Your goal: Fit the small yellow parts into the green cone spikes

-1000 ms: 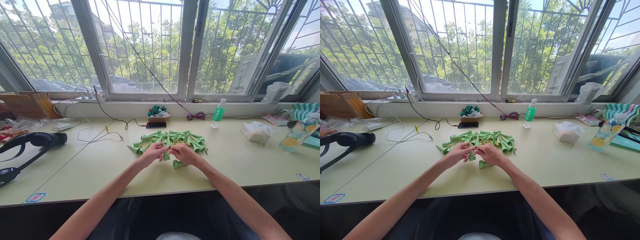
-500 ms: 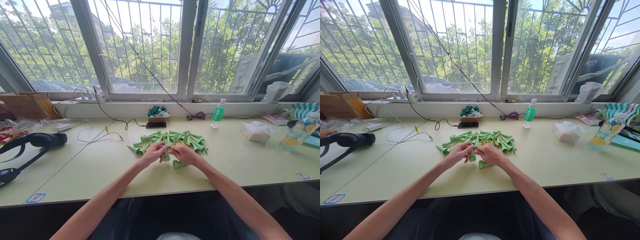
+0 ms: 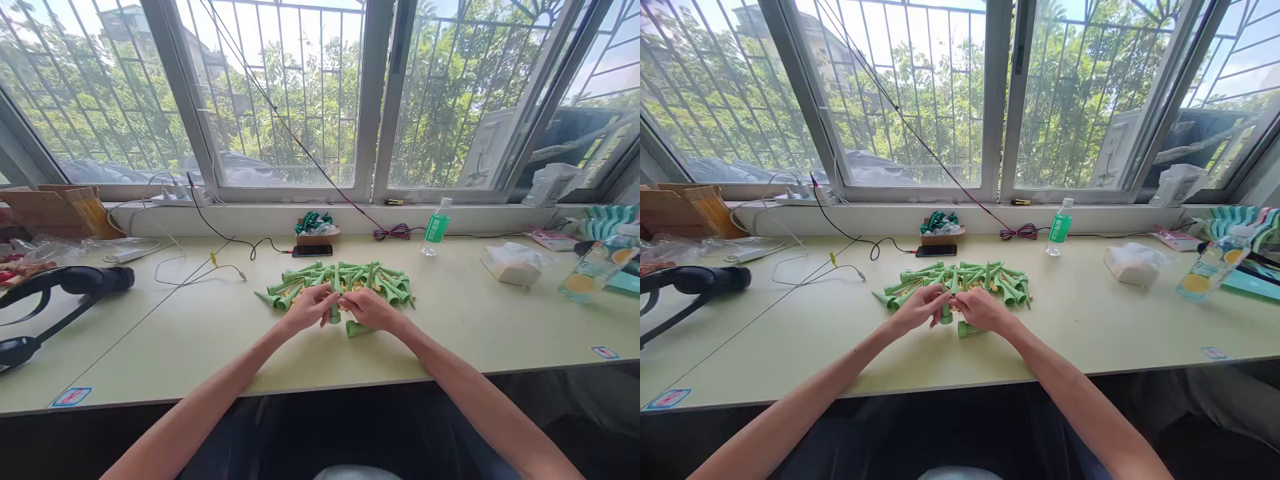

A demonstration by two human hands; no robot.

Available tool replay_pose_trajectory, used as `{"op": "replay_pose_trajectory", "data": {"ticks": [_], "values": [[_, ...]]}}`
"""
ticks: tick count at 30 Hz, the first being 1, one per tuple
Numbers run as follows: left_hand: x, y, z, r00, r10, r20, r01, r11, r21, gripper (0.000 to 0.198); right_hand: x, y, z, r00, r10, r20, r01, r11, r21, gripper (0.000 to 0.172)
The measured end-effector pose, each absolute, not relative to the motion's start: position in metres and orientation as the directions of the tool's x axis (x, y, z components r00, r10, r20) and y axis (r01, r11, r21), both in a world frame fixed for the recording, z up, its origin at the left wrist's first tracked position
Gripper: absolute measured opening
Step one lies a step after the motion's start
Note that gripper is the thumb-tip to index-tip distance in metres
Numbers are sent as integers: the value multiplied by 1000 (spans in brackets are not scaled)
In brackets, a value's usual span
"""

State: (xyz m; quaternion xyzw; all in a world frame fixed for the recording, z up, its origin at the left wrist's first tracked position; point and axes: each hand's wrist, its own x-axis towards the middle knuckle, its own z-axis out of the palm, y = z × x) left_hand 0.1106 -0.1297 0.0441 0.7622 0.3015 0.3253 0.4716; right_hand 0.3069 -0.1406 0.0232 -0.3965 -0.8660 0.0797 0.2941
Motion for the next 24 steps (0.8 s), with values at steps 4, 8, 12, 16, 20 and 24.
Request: {"op": "replay_pose_trajectory", "data": {"ticks": [4, 8, 12, 16, 20, 24], "values": [[110, -129, 44, 592, 775, 220, 166, -385, 908, 37, 306, -142, 25, -490, 745, 452, 635, 661, -400, 33], [111, -127, 44, 537, 812, 229, 151, -359, 921, 37, 306, -143, 26, -456, 748, 483, 603, 659, -451, 29], [110, -123, 41, 501, 838, 217, 105, -308, 945, 35, 306, -144, 28, -455, 726, 515, 562, 683, -466, 21], [109, -119, 39, 480, 856, 192, 57, -248, 967, 35, 307, -143, 27, -457, 713, 532, 541, 697, -470, 17], [109, -117, 37, 484, 856, 182, 39, -229, 973, 36, 307, -141, 26, -458, 711, 533, 530, 700, -478, 18], [109, -117, 36, 492, 852, 181, 61, -241, 969, 36, 307, -141, 26, -465, 714, 524, 518, 699, -493, 21]]}}
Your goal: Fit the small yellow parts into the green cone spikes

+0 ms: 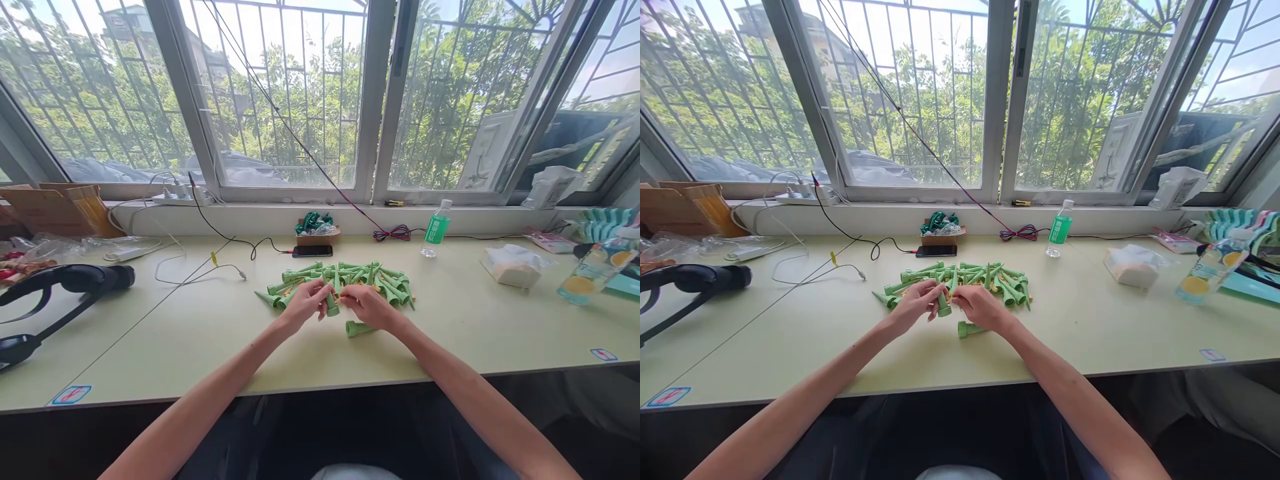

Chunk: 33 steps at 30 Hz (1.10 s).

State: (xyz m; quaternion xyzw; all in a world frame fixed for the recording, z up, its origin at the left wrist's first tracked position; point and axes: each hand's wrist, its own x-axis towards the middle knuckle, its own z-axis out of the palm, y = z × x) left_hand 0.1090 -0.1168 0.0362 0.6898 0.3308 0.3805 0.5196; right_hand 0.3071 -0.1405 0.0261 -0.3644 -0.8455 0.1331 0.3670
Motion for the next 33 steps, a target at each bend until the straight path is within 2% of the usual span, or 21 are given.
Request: {"op": "replay_pose_trajectory", "data": {"ticks": [14, 27, 33], "values": [[111, -127, 46, 490, 839, 237, 153, -351, 924, 34, 308, -142, 25, -468, 734, 492, 553, 678, -485, 24], [112, -129, 45, 507, 790, 344, 111, -456, 883, 33, 309, -140, 22, -438, 759, 481, 605, 645, -467, 23], [113, -131, 46, 535, 766, 357, 85, -469, 879, 35, 310, -138, 19, -416, 766, 490, 630, 631, -453, 28]]}}
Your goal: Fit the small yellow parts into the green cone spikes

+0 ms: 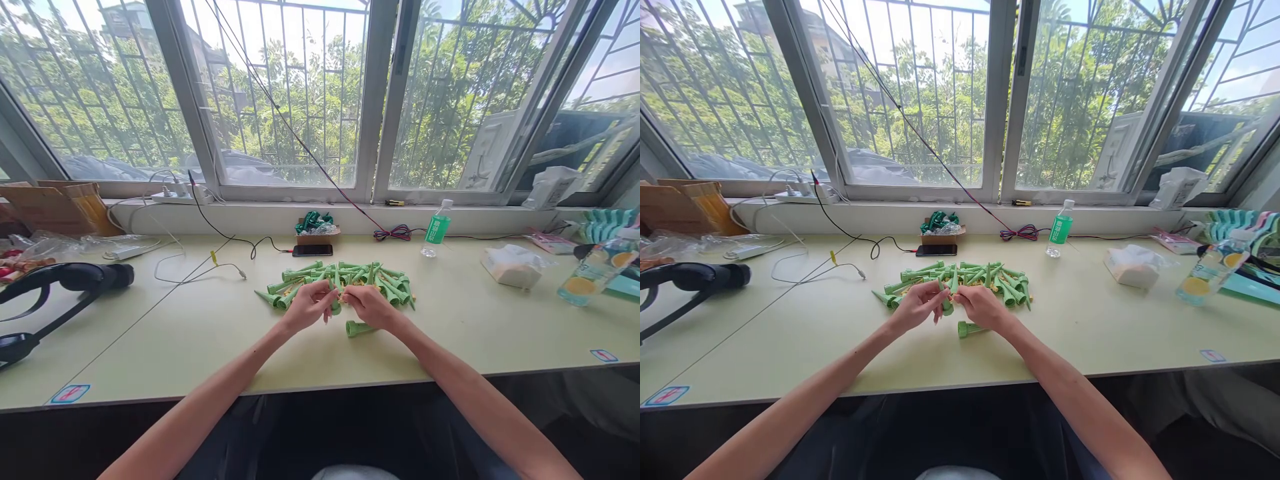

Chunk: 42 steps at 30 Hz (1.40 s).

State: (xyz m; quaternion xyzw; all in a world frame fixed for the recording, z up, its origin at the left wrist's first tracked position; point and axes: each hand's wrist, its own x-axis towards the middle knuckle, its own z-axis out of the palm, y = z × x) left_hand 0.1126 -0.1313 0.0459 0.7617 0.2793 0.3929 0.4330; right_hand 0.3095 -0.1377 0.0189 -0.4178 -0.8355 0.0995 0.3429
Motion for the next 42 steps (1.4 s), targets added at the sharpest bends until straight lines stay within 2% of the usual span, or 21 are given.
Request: {"op": "replay_pose_trajectory", "data": {"ticks": [8, 25, 35, 42], "values": [[112, -130, 41, 537, 758, 371, 69, -477, 876, 29, 310, -137, 19, -404, 780, 477, 663, 609, -436, 28], [110, -131, 39, 553, 726, 409, 194, -590, 784, 24, 311, -137, 19, -379, 798, 468, 697, 579, -423, 31], [111, -128, 36, 520, 746, 415, 211, -584, 784, 25, 308, -139, 23, -413, 772, 483, 598, 630, -495, 33], [112, -128, 36, 525, 745, 412, 203, -579, 789, 26, 309, -138, 20, -419, 756, 502, 572, 650, -501, 31]]}}
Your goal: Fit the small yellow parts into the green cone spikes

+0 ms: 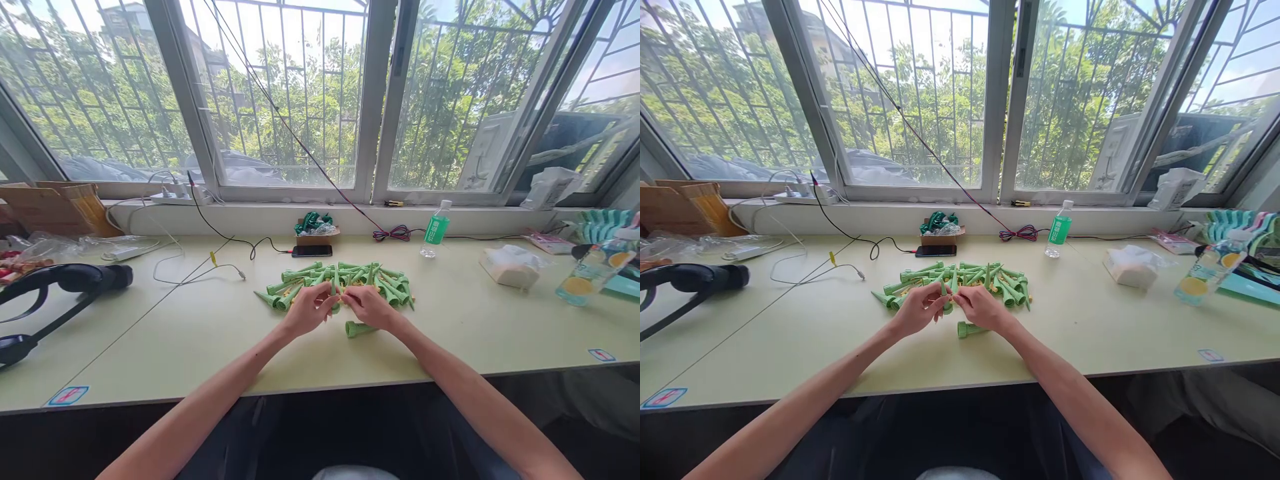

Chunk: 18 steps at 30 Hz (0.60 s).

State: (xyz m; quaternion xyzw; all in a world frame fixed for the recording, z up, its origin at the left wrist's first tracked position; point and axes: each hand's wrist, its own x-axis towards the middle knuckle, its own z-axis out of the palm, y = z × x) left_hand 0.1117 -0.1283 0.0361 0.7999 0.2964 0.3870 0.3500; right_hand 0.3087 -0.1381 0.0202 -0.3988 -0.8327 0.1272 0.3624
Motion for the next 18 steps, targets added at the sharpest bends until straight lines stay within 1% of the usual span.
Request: {"op": "replay_pose_trajectory", "data": {"ticks": [4, 9, 18], "values": [[112, -128, 36, 522, 751, 404, 192, -565, 802, 25, 309, -138, 19, -416, 755, 508, 558, 652, -513, 31], [113, -126, 36, 528, 750, 398, 128, -534, 836, 24, 308, -139, 20, -411, 750, 519, 537, 659, -526, 27], [111, -124, 38, 540, 768, 344, 53, -439, 897, 30, 308, -141, 21, -424, 715, 556, 520, 695, -496, 27]]}}
